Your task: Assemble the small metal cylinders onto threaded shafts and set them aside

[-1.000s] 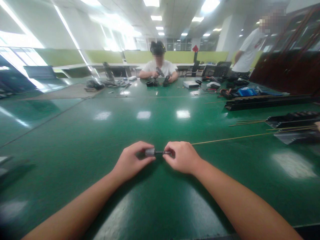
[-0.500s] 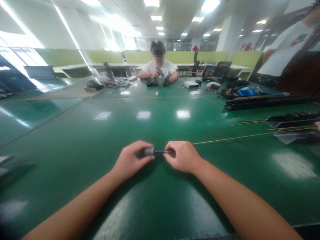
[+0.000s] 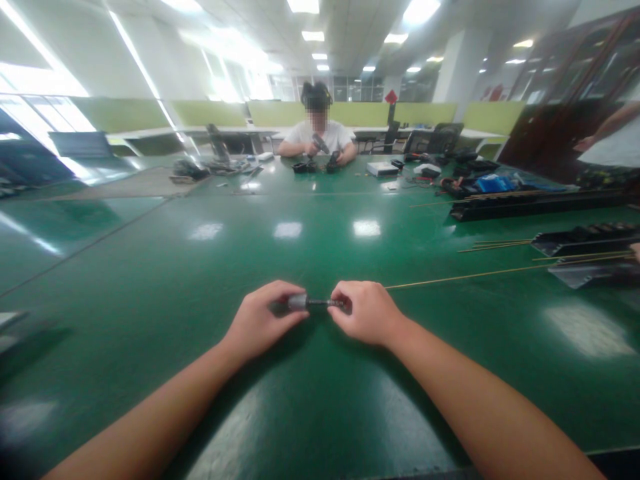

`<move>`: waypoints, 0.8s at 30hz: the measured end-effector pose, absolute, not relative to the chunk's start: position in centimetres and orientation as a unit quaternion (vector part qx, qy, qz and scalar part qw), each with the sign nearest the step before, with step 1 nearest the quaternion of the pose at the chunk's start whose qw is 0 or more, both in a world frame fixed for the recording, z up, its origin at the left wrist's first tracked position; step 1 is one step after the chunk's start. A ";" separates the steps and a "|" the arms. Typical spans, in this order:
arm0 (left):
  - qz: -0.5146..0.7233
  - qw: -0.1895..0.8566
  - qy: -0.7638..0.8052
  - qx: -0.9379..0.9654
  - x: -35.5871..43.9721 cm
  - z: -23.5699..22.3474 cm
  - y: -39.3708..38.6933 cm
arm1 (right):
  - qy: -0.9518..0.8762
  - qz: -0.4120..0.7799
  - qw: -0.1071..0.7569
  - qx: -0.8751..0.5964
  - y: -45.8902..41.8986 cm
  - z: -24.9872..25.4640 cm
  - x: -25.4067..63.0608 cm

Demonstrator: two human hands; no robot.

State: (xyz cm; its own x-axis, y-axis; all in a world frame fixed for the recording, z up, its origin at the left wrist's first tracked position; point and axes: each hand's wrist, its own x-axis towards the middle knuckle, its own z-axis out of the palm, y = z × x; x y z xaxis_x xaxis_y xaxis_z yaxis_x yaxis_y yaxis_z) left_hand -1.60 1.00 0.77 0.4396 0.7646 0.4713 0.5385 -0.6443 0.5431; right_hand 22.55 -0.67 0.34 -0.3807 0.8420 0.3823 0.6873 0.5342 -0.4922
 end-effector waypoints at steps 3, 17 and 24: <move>0.361 0.163 0.395 0.829 -1.6 0.8 1.0 | -0.821 0.127 0.305 -0.465 -0.7 0.3 22.5; 0.354 0.177 0.419 0.817 -1.7 0.7 1.1 | -0.821 0.130 0.303 -0.467 -0.7 0.3 22.5; 0.353 0.193 0.444 0.801 -2.1 0.4 1.6 | -0.822 0.125 0.296 -0.471 -0.6 0.4 22.6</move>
State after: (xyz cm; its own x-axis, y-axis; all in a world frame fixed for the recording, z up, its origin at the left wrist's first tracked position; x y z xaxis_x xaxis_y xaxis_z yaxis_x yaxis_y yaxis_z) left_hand -2.05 1.60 0.37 0.3569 0.8470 0.3940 0.5742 -0.5316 0.6226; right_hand 22.58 -0.65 0.40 -0.3811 0.8479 0.3685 0.6997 0.5251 -0.4844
